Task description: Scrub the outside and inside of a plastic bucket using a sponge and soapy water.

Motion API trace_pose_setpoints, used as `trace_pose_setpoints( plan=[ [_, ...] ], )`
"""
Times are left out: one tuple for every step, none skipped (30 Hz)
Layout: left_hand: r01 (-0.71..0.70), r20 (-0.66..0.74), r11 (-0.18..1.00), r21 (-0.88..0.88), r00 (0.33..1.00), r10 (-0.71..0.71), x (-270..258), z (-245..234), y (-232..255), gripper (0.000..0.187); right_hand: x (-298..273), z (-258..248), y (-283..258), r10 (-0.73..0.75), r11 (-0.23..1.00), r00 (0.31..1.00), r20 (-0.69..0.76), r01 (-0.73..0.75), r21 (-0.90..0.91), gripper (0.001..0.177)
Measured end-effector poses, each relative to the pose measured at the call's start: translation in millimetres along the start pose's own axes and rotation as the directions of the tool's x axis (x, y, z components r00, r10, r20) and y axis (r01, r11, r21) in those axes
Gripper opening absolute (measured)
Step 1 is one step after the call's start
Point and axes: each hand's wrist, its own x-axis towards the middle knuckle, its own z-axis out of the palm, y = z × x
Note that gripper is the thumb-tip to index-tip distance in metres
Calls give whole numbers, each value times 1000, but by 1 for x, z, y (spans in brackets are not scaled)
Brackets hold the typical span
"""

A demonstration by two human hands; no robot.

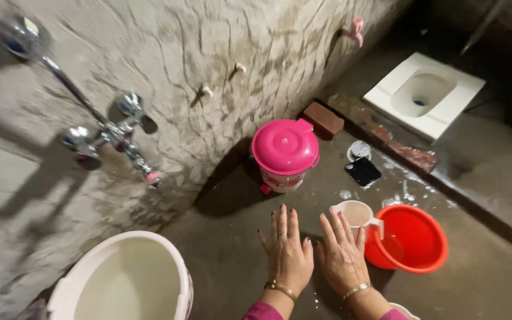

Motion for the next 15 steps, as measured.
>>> trace_pose_setpoints(
  plan=[
    [0,5,1000,1,1000,0,10,16,-16,75,7,24,3,5,1000,1000,3,-5,1,67],
    [-19,-10,999,-26,1000,19,21,31,-31,74,17,47,7,22,1000,1000,13,-23,7,67],
    [-39,-25,998,-53,999,37,32,45,-47,74,25,69,10,40,999,999,23,-41,13,66],
    [-39,-20,998,-53,999,38,41,60,-61,74,33,96,17,45,999,999,25,-45,13,66],
    [-33,-28,995,-94,999,30,50,75,-74,73,41,122,24,39,999,999,-15,-39,37,67],
    [-29,-41,990,-136,999,24,60,89,-86,72,50,147,31,32,998,998,-60,-29,59,68],
    [-33,-42,990,-135,999,27,69,103,-98,72,57,170,37,34,998,997,-62,-30,59,68],
    [4,-20,979,-202,1000,-8,80,116,-110,72,67,192,43,59,995,996,-67,-54,79,69],
    [42,5,963,-267,999,-42,91,127,-121,71,76,213,49,84,992,994,-70,-77,99,70],
    [38,1,963,-266,999,-40,101,136,-132,71,85,235,55,82,992,994,-75,-75,100,70],
    [13,-17,953,-303,1000,-19,111,145,-141,72,93,255,62,93,978,992,-89,-74,192,69],
    [-17,-39,942,-337,999,4,122,151,-150,73,104,274,68,103,956,989,-108,-68,286,68],
    [-26,-48,943,-333,999,10,136,171,-163,73,117,294,76,100,955,988,-118,-63,289,68],
    [-90,-114,913,-398,992,48,148,189,-177,73,129,313,83,123,929,981,-147,-61,365,66],
    [-157,-181,876,-456,980,81,160,206,-191,72,141,331,89,147,897,974,-175,-57,438,63]
  ],
)
